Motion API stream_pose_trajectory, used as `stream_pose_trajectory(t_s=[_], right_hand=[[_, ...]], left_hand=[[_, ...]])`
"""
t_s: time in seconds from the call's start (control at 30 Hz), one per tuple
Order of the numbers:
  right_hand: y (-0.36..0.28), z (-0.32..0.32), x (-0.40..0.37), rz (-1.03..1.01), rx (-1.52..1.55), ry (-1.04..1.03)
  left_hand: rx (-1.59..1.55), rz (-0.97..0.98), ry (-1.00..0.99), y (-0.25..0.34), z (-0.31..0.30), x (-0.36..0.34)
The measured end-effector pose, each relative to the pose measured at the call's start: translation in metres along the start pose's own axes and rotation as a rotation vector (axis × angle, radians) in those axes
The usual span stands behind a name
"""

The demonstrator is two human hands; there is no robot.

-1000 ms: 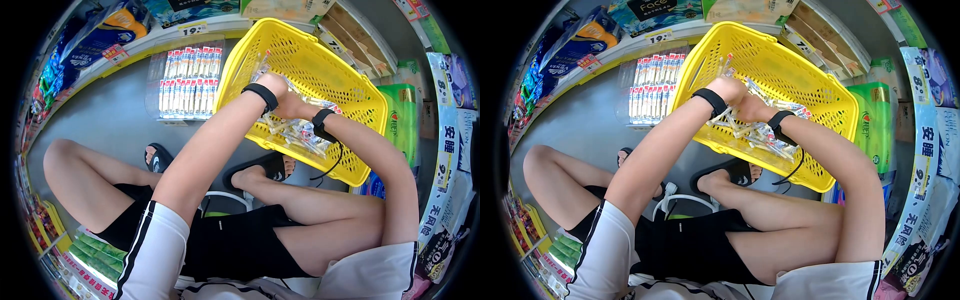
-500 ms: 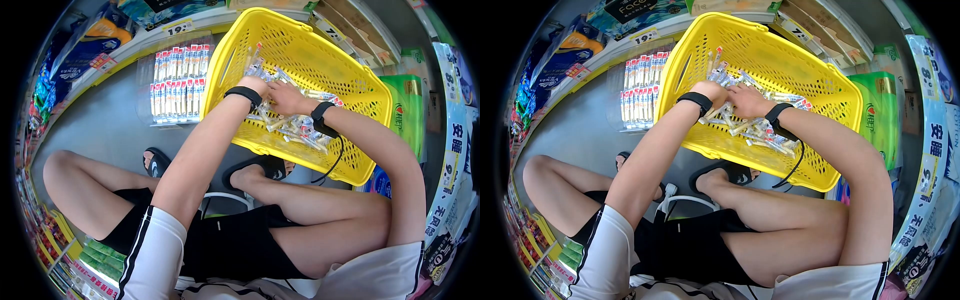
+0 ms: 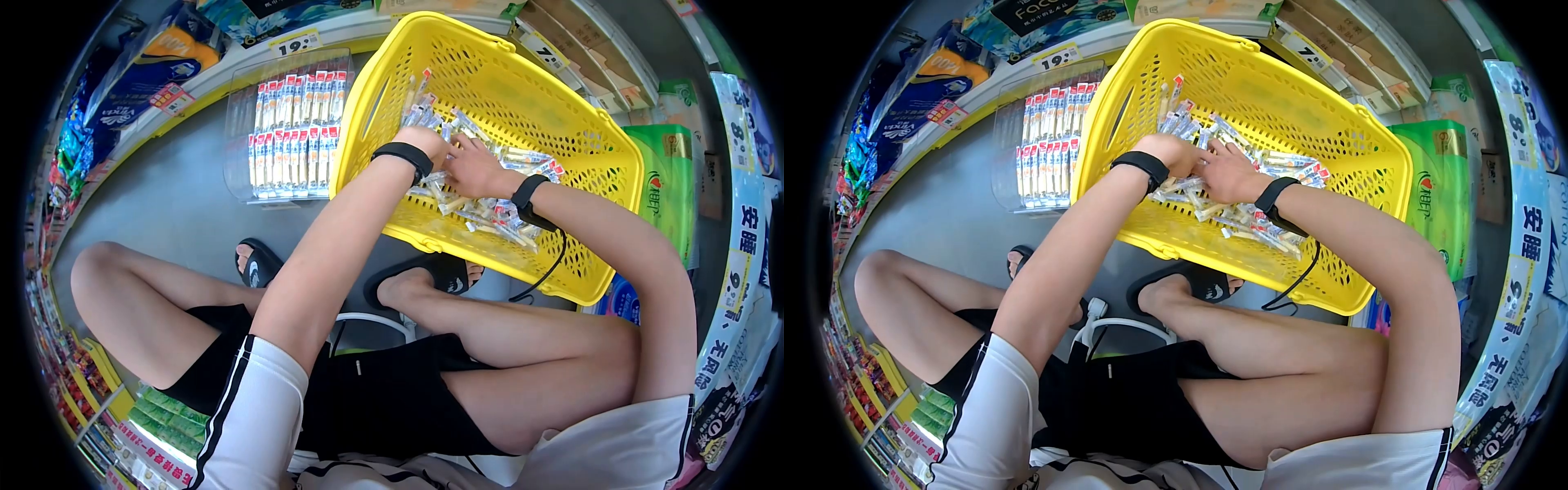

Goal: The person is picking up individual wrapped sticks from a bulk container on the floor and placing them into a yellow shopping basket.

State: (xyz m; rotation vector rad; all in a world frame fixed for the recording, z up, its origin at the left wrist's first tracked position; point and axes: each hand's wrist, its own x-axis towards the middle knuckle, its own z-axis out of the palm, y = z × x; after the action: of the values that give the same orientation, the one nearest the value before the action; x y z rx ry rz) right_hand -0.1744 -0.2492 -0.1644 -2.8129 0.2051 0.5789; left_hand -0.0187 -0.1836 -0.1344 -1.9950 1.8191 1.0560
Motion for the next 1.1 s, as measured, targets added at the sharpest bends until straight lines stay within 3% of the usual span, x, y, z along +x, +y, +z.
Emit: stream_pose_trajectory(t_s=[0.1,0.17,0.33,0.4,0.6,0.67,0.7,0.73,0.83,0.9,0.93,1.1], right_hand=[[0.005,-0.006,-0.001,-0.014,-0.048,-0.035],[0.008,-0.008,-0.001,-0.089,-0.09,-0.038],[0.005,-0.019,-0.006,-0.054,-0.06,-0.092],[0.006,-0.018,-0.009,-0.027,-0.036,-0.074],[0.019,-0.01,-0.015,-0.014,0.019,-0.04],[0.025,-0.005,-0.013,0.066,0.131,0.148],[0.028,-0.01,-0.008,0.061,0.125,0.151],[0.032,-0.015,-0.001,0.134,0.339,0.065],[0.032,-0.037,0.007,0.269,0.742,-0.111],[0.017,-0.066,0.002,0.343,0.97,-0.242],[0.014,-0.071,0.002,0.336,0.964,-0.241],[-0.001,-0.085,0.0,0.268,1.224,-0.092]], left_hand=[[-0.084,0.072,-0.157,0.006,-0.018,-0.006],[-0.143,0.065,-0.164,0.006,-0.017,-0.006],[-0.152,0.075,-0.198,0.007,-0.022,0.0],[-0.038,-0.001,-0.168,0.012,-0.027,0.0],[0.068,0.053,0.013,0.029,-0.033,-0.022],[0.202,0.04,-0.092,0.031,-0.033,-0.022],[0.116,0.068,0.082,0.031,-0.028,-0.032],[0.032,0.097,0.255,0.03,-0.025,-0.04],[0.005,0.041,0.111,0.034,-0.042,-0.061],[-0.044,0.077,0.188,0.031,-0.042,-0.077],[-0.094,0.119,0.26,0.028,-0.04,-0.081],[-0.115,0.122,0.213,0.012,-0.047,-0.096]])
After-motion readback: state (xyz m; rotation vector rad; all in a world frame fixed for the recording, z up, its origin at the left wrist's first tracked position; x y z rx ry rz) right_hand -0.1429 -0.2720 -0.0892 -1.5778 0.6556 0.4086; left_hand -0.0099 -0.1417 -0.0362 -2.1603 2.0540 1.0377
